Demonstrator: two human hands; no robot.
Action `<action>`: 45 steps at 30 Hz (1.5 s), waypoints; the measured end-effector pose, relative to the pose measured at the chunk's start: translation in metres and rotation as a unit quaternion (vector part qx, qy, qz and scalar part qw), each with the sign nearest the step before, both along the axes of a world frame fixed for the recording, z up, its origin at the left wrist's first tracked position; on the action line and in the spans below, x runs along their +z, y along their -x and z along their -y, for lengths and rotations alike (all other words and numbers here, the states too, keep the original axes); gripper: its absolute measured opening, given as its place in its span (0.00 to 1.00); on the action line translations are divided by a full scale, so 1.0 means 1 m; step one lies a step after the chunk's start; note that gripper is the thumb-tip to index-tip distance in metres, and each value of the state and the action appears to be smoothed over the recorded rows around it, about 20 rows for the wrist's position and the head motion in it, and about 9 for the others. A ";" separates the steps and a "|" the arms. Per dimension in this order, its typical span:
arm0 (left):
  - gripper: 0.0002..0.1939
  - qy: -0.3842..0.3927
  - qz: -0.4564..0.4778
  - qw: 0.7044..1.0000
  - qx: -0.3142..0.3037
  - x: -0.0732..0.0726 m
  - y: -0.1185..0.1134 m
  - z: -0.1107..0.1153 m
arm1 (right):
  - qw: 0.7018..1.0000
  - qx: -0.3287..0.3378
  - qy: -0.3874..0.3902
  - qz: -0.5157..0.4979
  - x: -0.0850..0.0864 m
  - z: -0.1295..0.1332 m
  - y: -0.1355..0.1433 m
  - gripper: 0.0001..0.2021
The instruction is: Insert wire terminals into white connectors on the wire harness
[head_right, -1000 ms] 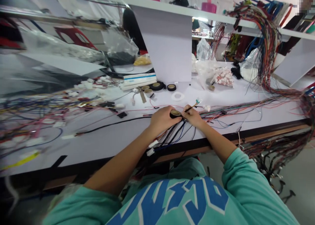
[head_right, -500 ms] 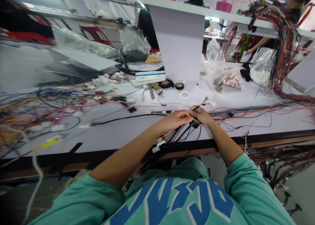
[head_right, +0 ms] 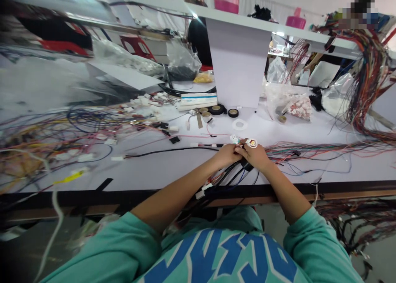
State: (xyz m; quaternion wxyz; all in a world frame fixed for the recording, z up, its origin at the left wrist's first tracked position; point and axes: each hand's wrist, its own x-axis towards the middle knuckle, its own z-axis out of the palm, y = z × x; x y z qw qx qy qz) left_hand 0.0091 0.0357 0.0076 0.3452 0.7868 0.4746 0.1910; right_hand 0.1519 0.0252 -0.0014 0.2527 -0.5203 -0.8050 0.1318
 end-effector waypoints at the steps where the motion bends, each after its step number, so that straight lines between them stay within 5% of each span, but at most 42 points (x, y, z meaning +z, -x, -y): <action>1: 0.08 -0.005 -0.011 1.000 -0.007 -0.001 0.000 0.000 | 1.000 -0.002 -0.014 0.023 0.002 0.002 0.001 0.14; 7: 0.09 -0.011 0.001 1.000 -0.005 -0.004 0.000 0.005 | 0.992 -0.057 -0.006 0.110 0.016 0.021 -0.001 0.13; 11: 0.09 0.019 0.089 0.996 -0.006 -0.009 -0.001 0.006 | 0.996 -0.047 -0.024 0.067 0.013 0.045 0.000 0.13; 15: 0.06 0.115 0.214 0.970 0.018 -0.014 -0.003 0.004 | 0.991 -0.005 -0.083 0.104 0.013 0.062 0.006 0.11; 21: 0.03 0.279 0.284 0.915 0.062 -0.015 -0.007 0.004 | 0.946 0.048 -0.085 0.309 0.043 0.061 -0.001 0.09; 25: 0.05 0.176 0.292 0.940 0.026 -0.014 -0.008 0.005 | 0.912 0.009 -0.062 0.405 0.052 0.043 -0.009 0.10; 30: 0.09 0.029 0.144 0.989 -0.002 -0.011 -0.010 0.009 | 0.909 0.023 -0.018 0.415 0.039 0.024 -0.014 0.13; 35: 0.10 0.012 0.066 0.997 -0.031 -0.007 -0.011 0.011 | 0.933 0.023 -0.024 0.359 0.025 0.022 -0.021 0.15; 45: 0.10 0.051 0.100 0.994 0.011 -0.017 -0.015 0.007 | 0.920 0.020 -0.072 0.386 0.027 0.030 -0.023 0.13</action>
